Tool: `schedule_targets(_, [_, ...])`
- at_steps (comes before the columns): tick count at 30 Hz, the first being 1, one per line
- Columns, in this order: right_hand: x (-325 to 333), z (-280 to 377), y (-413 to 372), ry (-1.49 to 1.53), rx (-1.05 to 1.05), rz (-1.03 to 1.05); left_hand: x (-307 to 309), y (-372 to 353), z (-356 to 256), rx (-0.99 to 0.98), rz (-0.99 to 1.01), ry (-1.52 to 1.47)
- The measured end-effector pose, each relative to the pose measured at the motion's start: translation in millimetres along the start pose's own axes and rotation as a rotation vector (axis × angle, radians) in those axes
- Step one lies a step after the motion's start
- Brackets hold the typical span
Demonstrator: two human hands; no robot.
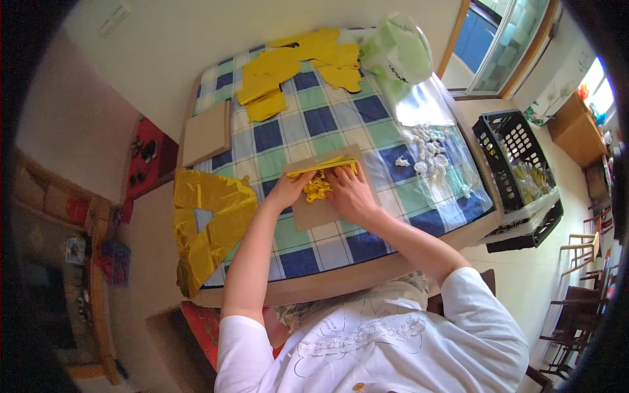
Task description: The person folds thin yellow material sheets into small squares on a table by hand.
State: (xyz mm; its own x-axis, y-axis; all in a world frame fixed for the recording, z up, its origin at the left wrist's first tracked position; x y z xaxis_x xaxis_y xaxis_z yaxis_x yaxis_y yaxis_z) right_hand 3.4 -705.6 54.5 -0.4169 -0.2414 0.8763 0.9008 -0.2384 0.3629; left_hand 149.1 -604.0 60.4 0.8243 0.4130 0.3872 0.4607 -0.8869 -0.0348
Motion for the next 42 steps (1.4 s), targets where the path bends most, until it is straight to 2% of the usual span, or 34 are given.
schedule_targets(3, [-5.6,-3.6,-9.0,-0.003,0.101,-0.068,-0.1,-1.1,-1.8,-0.035,-0.033,0.013])
schedule_targets(6, [7.8,6.1,-6.0,0.046,0.039,-0.061,-1.3,-3.8,-7.6,-0.031,-0.041,0.037])
schedule_targets(9, [0.9,10.3,-5.8,0.134,0.112,0.004,0.2,-1.6,-3.4,-0.037,-0.030,0.049])
schedule_targets(13, [-6.9,17.6,-0.5,0.086,0.124,-0.054,1.5,-2.1,-5.9,0.029,0.009,0.076])
schedule_targets(18, [9.9,27.3,-9.2,0.121,0.170,-0.088,0.1,-4.4,-13.3,0.010,-0.047,0.095])
schedule_targets(21, [13.1,36.7,-28.7,0.148,0.278,0.097,1.9,-1.4,-1.8,-0.043,-0.044,0.097])
schedule_targets(24, [4.6,37.1,-29.2,0.233,0.298,0.113,-0.5,-2.3,-3.2,-0.042,-0.047,0.077])
schedule_targets(28, [6.2,33.8,-20.9,0.208,0.282,0.044,-1.4,-1.6,1.0,-0.052,-0.059,0.003])
schedule_targets(33, [0.2,18.4,-9.6,0.143,0.218,-0.074,-0.5,-0.9,-2.6,-0.037,-0.026,0.058])
schedule_targets(36, [-3.8,15.7,-4.3,0.194,0.112,0.017,-0.2,-1.9,-2.3,-0.063,0.001,0.098])
schedule_targets(42, [-1.0,15.6,-6.8,0.133,0.059,-0.078,-2.3,-5.9,-14.7,-0.134,0.032,0.188])
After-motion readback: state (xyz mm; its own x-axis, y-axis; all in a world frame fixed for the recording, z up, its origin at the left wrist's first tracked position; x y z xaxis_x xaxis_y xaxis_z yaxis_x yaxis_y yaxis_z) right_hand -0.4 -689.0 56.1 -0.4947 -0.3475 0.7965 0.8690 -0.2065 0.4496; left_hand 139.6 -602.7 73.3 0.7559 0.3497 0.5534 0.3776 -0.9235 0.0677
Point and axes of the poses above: each hand's wrist, its own y-axis towards the middle knuckle, its own x-axis out of the back of the hand, z = x × y, the point moved 3 cm from there along y, towards the middle knuckle, and after that the axes turned 8 degrees about y, right-handed, at the moved point
